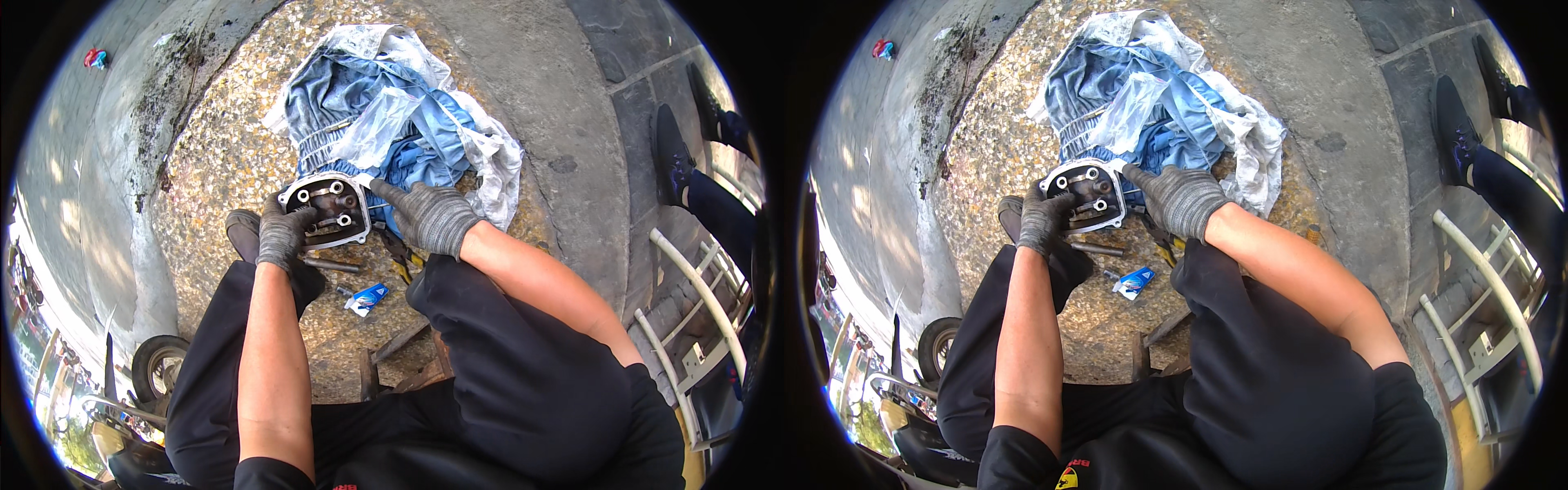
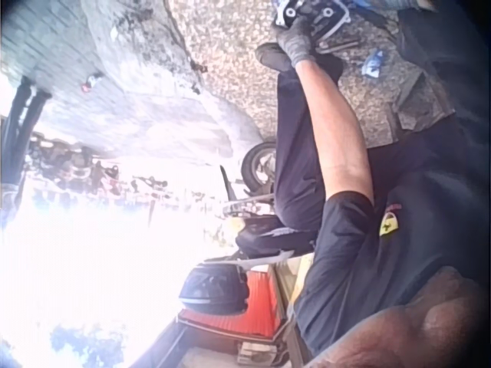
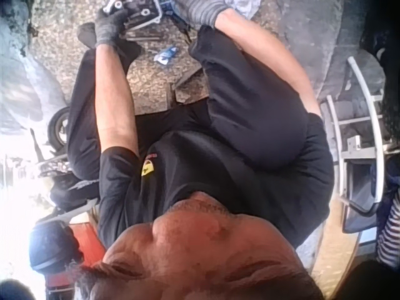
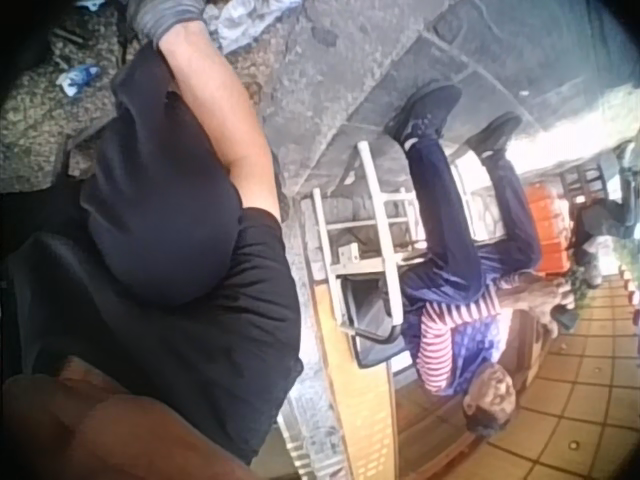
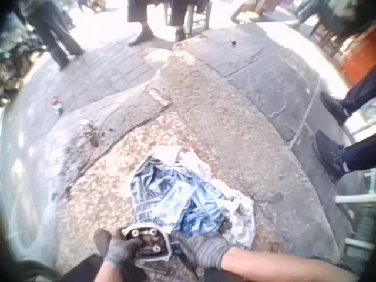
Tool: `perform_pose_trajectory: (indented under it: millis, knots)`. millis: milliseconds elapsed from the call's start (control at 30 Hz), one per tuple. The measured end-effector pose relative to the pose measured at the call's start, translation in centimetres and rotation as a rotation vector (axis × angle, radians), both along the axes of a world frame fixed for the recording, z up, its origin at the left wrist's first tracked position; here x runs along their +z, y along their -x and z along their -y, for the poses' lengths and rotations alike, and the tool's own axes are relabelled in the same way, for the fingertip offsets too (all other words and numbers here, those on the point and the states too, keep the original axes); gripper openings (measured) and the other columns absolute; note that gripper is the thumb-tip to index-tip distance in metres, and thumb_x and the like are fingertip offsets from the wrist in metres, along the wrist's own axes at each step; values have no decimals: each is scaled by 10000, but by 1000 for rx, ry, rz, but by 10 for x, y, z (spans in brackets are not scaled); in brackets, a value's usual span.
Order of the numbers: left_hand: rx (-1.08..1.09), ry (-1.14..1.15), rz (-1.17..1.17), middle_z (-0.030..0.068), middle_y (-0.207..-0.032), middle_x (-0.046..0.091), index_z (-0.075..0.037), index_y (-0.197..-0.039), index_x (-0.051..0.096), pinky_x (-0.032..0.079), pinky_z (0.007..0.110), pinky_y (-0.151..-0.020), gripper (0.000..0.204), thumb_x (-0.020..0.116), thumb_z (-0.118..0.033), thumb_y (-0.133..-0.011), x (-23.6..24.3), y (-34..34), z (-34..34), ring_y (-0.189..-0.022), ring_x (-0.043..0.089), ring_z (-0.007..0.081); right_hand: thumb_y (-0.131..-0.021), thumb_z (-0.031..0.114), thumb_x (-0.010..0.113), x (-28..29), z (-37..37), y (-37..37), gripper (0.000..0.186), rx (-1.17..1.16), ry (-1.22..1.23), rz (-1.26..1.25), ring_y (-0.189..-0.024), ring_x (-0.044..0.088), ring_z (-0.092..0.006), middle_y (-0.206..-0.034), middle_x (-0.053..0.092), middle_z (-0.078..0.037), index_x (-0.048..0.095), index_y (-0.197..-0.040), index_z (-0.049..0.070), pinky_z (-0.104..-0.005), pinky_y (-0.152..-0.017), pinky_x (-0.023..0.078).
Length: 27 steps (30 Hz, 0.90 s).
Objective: The person sits on the ground and uses a screwdriver to adjust internal components of a small engine casing. They wipe the part with a cloth, then stand and walk into a workshop to use a power drill on a separate component on the floor.
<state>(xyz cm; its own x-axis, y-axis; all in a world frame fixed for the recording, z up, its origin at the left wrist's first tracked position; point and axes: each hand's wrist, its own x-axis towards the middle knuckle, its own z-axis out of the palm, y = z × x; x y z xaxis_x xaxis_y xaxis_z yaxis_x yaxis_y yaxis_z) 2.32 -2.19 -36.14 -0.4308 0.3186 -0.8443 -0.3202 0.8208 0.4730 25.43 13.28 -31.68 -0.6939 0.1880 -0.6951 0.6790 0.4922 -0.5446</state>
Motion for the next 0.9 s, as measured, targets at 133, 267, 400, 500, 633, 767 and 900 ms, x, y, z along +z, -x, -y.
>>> perform_pose_trajectory:
  millis: [133, 267, 400, 500, 633, 767, 900]
  knots:
    - [-11, -1, -14, 126, -1066, 687, -4, -1326, 495, 584, 336, -749, 652, 743, 85, -729, 5, 0, -1, -895, 679, 219, -951, 237, 497, 5, -23, 3, 561, 20, 41, 114, -877, 685, -367, -968, 675, -224, 413, -1506, 215, -502, -766, 536]
    - [-48, -70, -27, 127, -1075, 679, -14, -1312, 495, 586, 328, -749, 620, 727, 89, -745, 14, -1, -1, -909, 676, 212, -947, 244, 525, 6, -31, -2, 584, 30, 57, 41, -848, 677, -370, -933, 665, -211, 394, -1515, 211, -496, -764, 534]
    - [-177, -125, -138, 129, -1087, 661, -28, -1308, 482, 590, 319, -752, 605, 718, 85, -762, 24, 0, -1, -925, 662, 203, -900, 222, 623, 4, -28, -13, 643, -24, -27, -46, -837, 659, -366, -919, 636, -188, 401, -1502, 180, -489, -755, 528]
    - [-257, -150, -256, 136, -1089, 660, -32, -1277, 503, 569, 323, -819, 579, 721, 75, -751, 27, -3, -3, -957, 657, 212, -888, 243, 599, 2, -25, -16, 518, 17, -133, -102, -840, 688, -361, -948, 676, -183, 522, -1397, 180, -500, -726, 539]
    - [-274, -231, -415, 163, -1091, 641, -3, -1210, 559, 530, 343, -896, 514, 732, 30, -727, 30, -21, -2, -1001, 658, 248, -875, 242, 612, 3, -24, -16, 437, -16, -180, -104, -828, 694, -354, -956, 678, -172, 576, -1301, 155, -498, -685, 540]
    - [-348, -193, -497, 187, -1131, 593, 0, -1210, 570, 512, 377, -929, 534, 753, -5, -708, 35, -28, -4, -1043, 630, 303, -881, 225, 603, 7, -24, -14, 405, -3, -204, -84, -846, 700, -355, -967, 675, -179, 586, -1277, 144, -495, -673, 545]
    - [-417, -179, -600, 197, -1125, 595, 5, -1194, 581, 507, 400, -933, 530, 764, -38, -699, 36, -32, -8, -1040, 622, 336, -881, 250, 640, 7, -26, -11, 407, 47, -244, -81, -801, 687, -346, -940, 649, -166, 579, -1265, 130, -488, -658, 542]
